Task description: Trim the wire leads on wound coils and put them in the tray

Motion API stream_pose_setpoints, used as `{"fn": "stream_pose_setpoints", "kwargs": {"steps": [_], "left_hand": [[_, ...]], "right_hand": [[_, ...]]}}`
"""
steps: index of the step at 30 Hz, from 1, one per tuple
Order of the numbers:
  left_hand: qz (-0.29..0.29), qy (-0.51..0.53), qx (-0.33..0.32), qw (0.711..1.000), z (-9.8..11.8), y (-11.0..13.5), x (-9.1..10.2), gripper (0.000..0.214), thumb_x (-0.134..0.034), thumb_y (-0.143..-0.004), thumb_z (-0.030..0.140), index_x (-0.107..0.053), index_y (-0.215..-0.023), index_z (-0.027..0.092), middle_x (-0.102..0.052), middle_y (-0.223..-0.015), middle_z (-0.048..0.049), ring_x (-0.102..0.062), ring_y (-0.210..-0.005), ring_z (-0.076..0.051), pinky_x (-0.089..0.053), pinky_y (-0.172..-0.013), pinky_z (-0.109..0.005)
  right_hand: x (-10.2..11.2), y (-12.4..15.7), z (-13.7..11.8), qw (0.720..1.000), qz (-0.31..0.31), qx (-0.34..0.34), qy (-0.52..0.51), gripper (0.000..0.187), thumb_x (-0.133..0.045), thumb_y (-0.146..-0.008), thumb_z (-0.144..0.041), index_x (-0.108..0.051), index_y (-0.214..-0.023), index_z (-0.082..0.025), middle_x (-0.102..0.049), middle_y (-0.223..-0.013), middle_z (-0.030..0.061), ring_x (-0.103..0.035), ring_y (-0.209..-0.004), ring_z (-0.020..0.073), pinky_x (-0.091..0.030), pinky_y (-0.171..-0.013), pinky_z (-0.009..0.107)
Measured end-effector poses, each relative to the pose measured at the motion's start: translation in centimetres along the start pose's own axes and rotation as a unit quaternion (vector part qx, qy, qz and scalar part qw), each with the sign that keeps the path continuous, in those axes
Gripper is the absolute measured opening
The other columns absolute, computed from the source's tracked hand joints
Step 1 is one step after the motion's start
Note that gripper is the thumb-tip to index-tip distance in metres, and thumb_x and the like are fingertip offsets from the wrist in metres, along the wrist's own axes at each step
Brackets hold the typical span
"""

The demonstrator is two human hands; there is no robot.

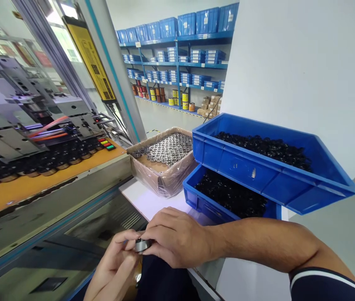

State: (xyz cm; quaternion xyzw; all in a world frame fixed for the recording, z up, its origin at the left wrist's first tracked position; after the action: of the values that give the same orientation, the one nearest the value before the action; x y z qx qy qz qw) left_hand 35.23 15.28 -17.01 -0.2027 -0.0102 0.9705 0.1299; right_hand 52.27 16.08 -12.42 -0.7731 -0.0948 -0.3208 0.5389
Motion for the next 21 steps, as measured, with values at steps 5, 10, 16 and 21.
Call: {"fn": "stream_pose_setpoints", "kwargs": {"steps": [5, 10, 16, 21], "left_hand": [[-0.101, -0.158, -0.049, 0.981, 0.3, -0.6, 1.3, 0.020, -0.066, -0.087, 0.041, -0.066, -0.093, 0.021, -0.065, -0.083, -0.0035, -0.061, -0.077, -0.017, -0.048, -0.072, -0.025], [-0.085, -0.386, -0.142, 0.908, 4.2, -3.0, 4.2, 0.014, -0.067, -0.082, 0.032, -0.061, -0.076, 0.020, -0.070, -0.085, -0.0047, -0.064, -0.080, -0.019, -0.048, -0.076, -0.028], [0.150, -0.665, -0.142, 0.718, 14.5, -9.9, 14.2, 0.022, -0.058, -0.079, 0.038, -0.068, -0.084, 0.019, -0.073, -0.091, -0.0099, -0.067, -0.087, -0.028, -0.051, -0.079, -0.035], [0.226, -0.709, -0.087, 0.662, 17.8, -14.5, 18.8, 0.018, -0.058, -0.071, 0.030, -0.068, -0.077, 0.017, -0.071, -0.071, -0.0086, -0.069, -0.079, -0.032, -0.050, -0.072, -0.037]], "right_hand": [[-0.2, 0.0, -0.8, 0.998, -0.053, -0.031, 0.006, 0.012, -0.048, -0.095, -0.012, -0.058, -0.101, -0.009, -0.065, -0.085, 0.0106, -0.060, -0.081, 0.0188, -0.056, -0.074, 0.033], [1.2, 0.6, 0.4, 0.991, -0.081, -0.041, 0.100, 0.033, -0.056, -0.097, -0.032, -0.054, -0.122, -0.010, -0.066, -0.109, 0.0147, -0.063, -0.103, 0.0222, -0.056, -0.090, 0.035], [5.6, 3.1, 7.1, 0.963, -0.090, -0.129, 0.219, 0.029, -0.056, -0.096, -0.035, -0.060, -0.118, -0.017, -0.065, -0.114, 0.0126, -0.063, -0.105, 0.0244, -0.053, -0.093, 0.038], [6.6, 5.1, 11.3, 0.865, -0.285, -0.341, 0.232, 0.028, -0.044, -0.099, -0.029, -0.067, -0.104, -0.014, -0.068, -0.105, 0.0130, -0.066, -0.099, 0.0242, -0.051, -0.091, 0.036]]}}
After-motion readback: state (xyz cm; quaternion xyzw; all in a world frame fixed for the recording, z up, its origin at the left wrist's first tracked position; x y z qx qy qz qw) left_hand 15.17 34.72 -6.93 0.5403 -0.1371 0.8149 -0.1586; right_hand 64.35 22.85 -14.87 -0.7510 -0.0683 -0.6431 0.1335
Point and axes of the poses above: each hand's wrist, its own y-axis away from the middle knuckle, its own x-axis out of the back of the hand, z = x × y, the point moved 1 cm from there along -y, towards the middle knuckle
